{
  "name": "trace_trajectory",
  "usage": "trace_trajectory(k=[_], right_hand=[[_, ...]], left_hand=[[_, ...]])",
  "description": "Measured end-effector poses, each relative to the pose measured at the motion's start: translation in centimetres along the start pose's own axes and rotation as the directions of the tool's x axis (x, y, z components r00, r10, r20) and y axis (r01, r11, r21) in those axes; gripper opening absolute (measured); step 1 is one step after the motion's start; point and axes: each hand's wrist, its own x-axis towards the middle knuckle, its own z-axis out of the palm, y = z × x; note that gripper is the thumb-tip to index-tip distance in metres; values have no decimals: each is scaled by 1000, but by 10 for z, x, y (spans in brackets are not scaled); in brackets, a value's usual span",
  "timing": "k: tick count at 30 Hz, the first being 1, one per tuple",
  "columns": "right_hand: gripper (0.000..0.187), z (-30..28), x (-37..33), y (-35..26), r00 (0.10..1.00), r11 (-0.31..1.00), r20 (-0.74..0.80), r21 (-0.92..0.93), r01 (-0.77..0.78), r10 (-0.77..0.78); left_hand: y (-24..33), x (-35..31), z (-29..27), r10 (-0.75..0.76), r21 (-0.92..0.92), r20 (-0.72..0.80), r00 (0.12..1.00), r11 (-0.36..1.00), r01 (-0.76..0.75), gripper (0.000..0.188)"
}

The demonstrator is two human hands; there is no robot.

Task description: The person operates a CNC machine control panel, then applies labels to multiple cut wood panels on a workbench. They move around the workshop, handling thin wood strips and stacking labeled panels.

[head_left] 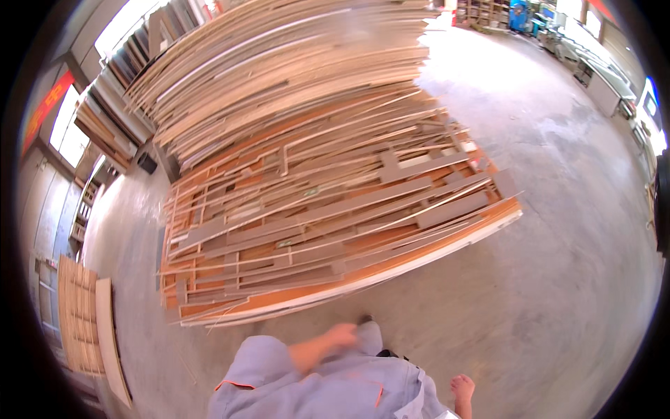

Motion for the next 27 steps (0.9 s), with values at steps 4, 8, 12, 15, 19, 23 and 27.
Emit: trace_trajectory(k=[4, 8, 12, 15, 19, 23, 27], right_hand=[[21, -95, 84, -5, 995, 931, 23, 354, 88, -102], [18, -113, 116, -56, 954, 908, -297, 407, 95, 34], [15, -144, 82, -76, 924, 983, -378, 185, 18, 55], [22, -188, 60, -81, 871, 983, -491, -168, -72, -20], [19, -254, 56, -108, 829, 953, -557, -226, -201, 43], [17, -314, 105, -136, 793, 954, -591, -125, -272, 149], [15, -409, 192, -195, 826, 965, -536, -70, -252, 177]], left_hand=[[27, 73, -26, -77, 216, 80, 994, 975, 58, 35], [34, 141, 7, -199, 389, 43, 979, 906, 167, 39], [249, 214, 7, -276, 410, 164, 947, 892, 189, 42], [407, 307, 54, 43, 378, 221, 974, 917, -126, 45], [633, 410, 113, 489, 357, 332, 807, 726, -587, 47], [870, 412, 150, 736, 114, 257, 626, 620, -776, 32], [945, 486, 225, 766, 345, 442, 467, 336, -877, 29]])
